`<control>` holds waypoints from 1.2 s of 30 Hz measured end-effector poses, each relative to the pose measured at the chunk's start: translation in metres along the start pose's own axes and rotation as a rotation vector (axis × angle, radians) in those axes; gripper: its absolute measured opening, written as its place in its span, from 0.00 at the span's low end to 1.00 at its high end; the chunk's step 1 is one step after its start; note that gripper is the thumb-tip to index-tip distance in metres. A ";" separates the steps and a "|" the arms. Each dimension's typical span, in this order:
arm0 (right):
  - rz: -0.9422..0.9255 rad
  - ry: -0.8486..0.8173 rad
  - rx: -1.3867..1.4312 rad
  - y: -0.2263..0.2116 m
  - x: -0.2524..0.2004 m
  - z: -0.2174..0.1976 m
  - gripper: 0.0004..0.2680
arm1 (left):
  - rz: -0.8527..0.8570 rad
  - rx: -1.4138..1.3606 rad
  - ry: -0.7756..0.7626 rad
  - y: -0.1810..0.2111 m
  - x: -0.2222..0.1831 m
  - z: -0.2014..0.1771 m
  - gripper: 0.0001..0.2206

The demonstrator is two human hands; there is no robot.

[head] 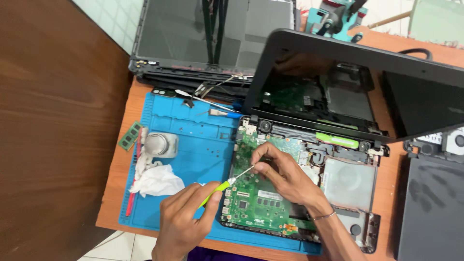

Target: The person works on the internal components of a laptop using a screwdriver to manipulate parts on a motherboard and adjusting small internal cables by hand.

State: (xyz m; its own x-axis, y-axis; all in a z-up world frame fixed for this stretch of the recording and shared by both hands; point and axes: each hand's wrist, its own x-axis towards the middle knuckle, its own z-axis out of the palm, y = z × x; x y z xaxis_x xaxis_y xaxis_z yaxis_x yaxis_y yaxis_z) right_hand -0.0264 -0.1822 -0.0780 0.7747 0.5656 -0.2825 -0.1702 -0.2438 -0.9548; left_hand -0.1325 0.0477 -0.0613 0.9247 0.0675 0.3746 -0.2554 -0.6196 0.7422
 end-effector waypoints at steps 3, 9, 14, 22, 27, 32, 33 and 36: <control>-0.030 0.007 0.040 0.002 -0.008 -0.005 0.04 | -0.038 -0.003 -0.054 0.006 0.003 0.004 0.06; -0.090 0.081 -0.234 0.001 -0.019 -0.016 0.05 | 0.019 0.022 -0.063 0.016 0.010 0.007 0.07; -0.204 0.077 -0.369 0.000 -0.034 -0.020 0.06 | -0.086 0.049 -0.267 0.027 0.024 0.004 0.09; -0.121 0.154 -0.384 0.011 -0.057 -0.026 0.08 | 0.020 0.079 -0.426 0.046 0.052 0.013 0.09; -0.173 0.297 -0.508 0.015 -0.069 -0.051 0.17 | 0.160 0.176 -0.421 0.055 0.066 0.023 0.05; -0.304 0.378 -0.810 0.011 -0.072 -0.077 0.13 | 0.246 0.224 -0.477 0.062 0.083 0.041 0.06; -0.336 0.366 -0.819 0.009 -0.072 -0.080 0.12 | 0.284 0.232 -0.479 0.064 0.086 0.046 0.06; -0.293 0.338 -0.796 0.006 -0.071 -0.082 0.12 | 0.344 0.234 -0.549 0.070 0.095 0.061 0.06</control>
State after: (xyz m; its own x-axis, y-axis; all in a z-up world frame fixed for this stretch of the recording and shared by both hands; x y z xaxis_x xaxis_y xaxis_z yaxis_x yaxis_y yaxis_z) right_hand -0.0321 -0.2885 -0.0559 0.8793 0.4599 0.1236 0.4347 -0.6690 -0.6028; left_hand -0.0455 -0.0364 -0.0078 0.8266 -0.5312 0.1857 -0.5497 -0.6914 0.4689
